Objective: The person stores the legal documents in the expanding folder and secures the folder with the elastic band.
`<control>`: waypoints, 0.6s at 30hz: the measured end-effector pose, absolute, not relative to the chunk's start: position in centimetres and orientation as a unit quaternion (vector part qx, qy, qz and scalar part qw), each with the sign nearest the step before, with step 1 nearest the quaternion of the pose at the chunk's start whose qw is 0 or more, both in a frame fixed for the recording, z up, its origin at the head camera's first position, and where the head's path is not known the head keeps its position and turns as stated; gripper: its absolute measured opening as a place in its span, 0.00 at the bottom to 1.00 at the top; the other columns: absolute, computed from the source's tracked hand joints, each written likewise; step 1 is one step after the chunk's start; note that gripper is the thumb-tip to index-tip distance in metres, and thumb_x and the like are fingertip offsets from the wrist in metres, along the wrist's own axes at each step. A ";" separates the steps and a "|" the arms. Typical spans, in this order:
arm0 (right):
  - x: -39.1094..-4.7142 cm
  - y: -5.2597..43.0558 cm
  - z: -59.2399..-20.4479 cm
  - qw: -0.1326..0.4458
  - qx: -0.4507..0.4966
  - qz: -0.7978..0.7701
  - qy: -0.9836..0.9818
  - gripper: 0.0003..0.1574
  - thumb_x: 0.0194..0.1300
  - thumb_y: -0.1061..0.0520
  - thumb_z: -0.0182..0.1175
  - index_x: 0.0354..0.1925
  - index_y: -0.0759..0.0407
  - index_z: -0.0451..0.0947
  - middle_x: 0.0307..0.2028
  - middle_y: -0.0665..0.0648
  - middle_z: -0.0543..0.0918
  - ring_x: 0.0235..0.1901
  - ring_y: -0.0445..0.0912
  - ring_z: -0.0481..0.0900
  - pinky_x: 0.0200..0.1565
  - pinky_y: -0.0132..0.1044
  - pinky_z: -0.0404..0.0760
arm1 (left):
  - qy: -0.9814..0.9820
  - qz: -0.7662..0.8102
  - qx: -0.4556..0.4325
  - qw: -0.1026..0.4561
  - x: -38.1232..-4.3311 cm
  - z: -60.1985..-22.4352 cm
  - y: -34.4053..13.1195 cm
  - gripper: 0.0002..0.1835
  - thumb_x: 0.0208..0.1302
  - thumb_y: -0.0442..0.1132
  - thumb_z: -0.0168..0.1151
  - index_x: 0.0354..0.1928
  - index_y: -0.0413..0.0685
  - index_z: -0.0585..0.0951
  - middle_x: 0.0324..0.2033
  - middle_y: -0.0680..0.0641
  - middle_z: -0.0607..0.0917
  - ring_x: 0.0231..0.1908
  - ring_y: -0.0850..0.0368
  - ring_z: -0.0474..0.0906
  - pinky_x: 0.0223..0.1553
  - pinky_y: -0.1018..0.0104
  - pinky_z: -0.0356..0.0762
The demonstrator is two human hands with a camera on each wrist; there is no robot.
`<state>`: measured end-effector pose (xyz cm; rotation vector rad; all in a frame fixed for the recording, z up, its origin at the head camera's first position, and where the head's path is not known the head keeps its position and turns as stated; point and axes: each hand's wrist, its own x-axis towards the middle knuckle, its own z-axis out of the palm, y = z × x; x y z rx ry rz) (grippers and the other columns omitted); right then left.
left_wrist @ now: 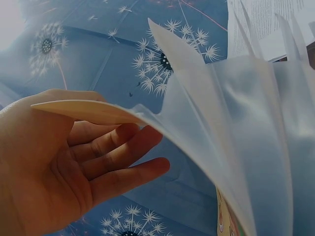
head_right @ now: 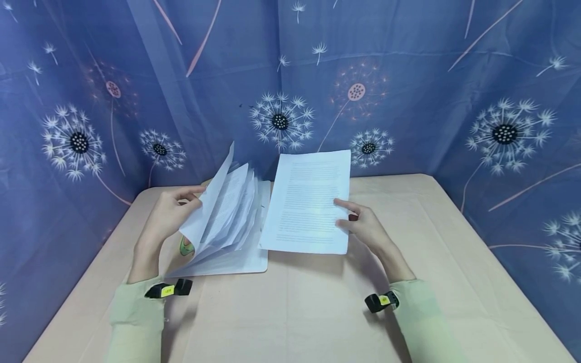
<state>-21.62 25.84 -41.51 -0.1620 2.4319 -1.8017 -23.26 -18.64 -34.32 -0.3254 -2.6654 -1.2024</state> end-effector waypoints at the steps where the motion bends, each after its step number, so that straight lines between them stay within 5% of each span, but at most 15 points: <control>1: -21.6 25.8 -41.5 0.055 -0.053 -0.592 0.802 0.40 0.66 0.63 0.61 0.74 0.59 0.63 0.67 0.68 0.71 0.41 0.32 0.80 0.39 0.29 0.81 | -0.902 -0.406 -0.110 0.099 -23.3 -34.3 -18.6 0.22 0.66 0.38 0.52 0.60 0.51 0.82 0.37 0.46 0.85 0.29 0.51 0.74 0.27 0.62 0.69; 11: -21.5 24.9 -42.0 0.062 -0.053 -0.589 0.804 0.40 0.66 0.65 0.60 0.74 0.61 0.62 0.62 0.73 0.74 0.40 0.34 0.81 0.39 0.30 0.81 | -0.903 -0.406 -0.106 0.090 -23.3 -34.3 -18.6 0.22 0.66 0.39 0.52 0.61 0.51 0.82 0.38 0.45 0.84 0.29 0.51 0.74 0.25 0.63 0.67; 18: -21.7 24.1 -42.6 0.071 -0.053 -0.596 0.798 0.40 0.65 0.64 0.62 0.73 0.62 0.63 0.70 0.67 0.67 0.40 0.33 0.79 0.39 0.28 0.80 | -0.904 -0.405 -0.105 0.086 -23.3 -34.2 -18.6 0.22 0.67 0.39 0.52 0.61 0.52 0.81 0.38 0.46 0.84 0.28 0.51 0.74 0.25 0.63 0.67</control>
